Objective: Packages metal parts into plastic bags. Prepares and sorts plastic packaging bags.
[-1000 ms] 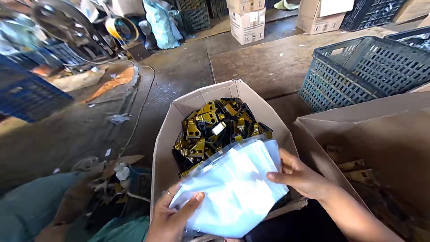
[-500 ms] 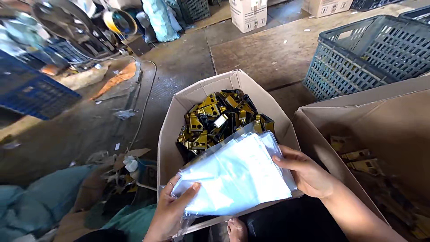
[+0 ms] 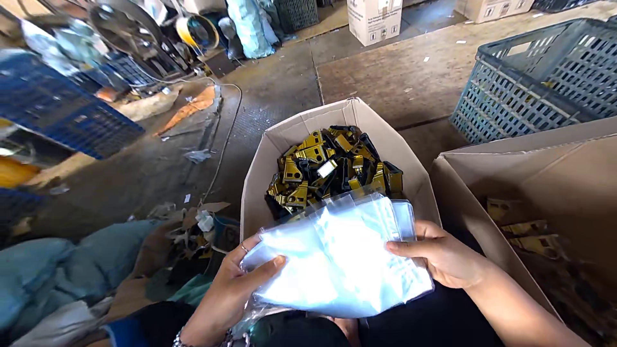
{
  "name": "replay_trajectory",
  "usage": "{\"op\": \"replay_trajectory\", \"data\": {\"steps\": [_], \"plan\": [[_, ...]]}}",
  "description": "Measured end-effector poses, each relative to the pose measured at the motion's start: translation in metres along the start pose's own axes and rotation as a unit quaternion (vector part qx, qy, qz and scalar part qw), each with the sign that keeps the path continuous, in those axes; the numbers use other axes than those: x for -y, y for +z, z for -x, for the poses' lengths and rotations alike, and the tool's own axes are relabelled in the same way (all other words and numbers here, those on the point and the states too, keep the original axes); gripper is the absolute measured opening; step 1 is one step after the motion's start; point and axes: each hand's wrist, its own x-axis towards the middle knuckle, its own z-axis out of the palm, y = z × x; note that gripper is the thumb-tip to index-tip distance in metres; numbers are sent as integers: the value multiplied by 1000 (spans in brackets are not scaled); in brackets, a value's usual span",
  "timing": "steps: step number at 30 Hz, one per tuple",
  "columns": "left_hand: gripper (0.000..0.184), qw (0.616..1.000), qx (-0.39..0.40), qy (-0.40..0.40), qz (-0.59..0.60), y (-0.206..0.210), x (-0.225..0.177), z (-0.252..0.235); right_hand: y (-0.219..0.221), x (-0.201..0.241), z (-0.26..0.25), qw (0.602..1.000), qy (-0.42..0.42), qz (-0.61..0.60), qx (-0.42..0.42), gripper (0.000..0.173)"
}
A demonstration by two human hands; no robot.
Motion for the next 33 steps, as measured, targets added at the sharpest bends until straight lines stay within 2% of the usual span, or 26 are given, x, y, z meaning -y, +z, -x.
{"op": "replay_trajectory", "data": {"steps": [5, 9, 18, 24, 30, 33], "plan": [[27, 999, -24, 2, -29, 9, 3, 5, 2, -5, 4, 999, -32, 11, -9, 22], [21, 998, -49, -12, -47, 15, 8, 5, 4, -6, 8, 1000, -16, 8, -26, 22], [20, 991, -75, -72, -78, 28, 14, -4, 3, -9, 5, 998, 33, -4, -62, 24], [27, 982, -84, -153, -66, 36, 29, -14, 5, -11, -6, 988, 94, 6, -125, 19], [36, 967, -38, -253, -18, 34, 42, -10, -3, -28, -5, 988, 92, 37, -119, 22], [41, 968, -10, -249, -27, 31, 45, -10, -9, -31, -8, 986, 94, 52, -124, 21]]}}
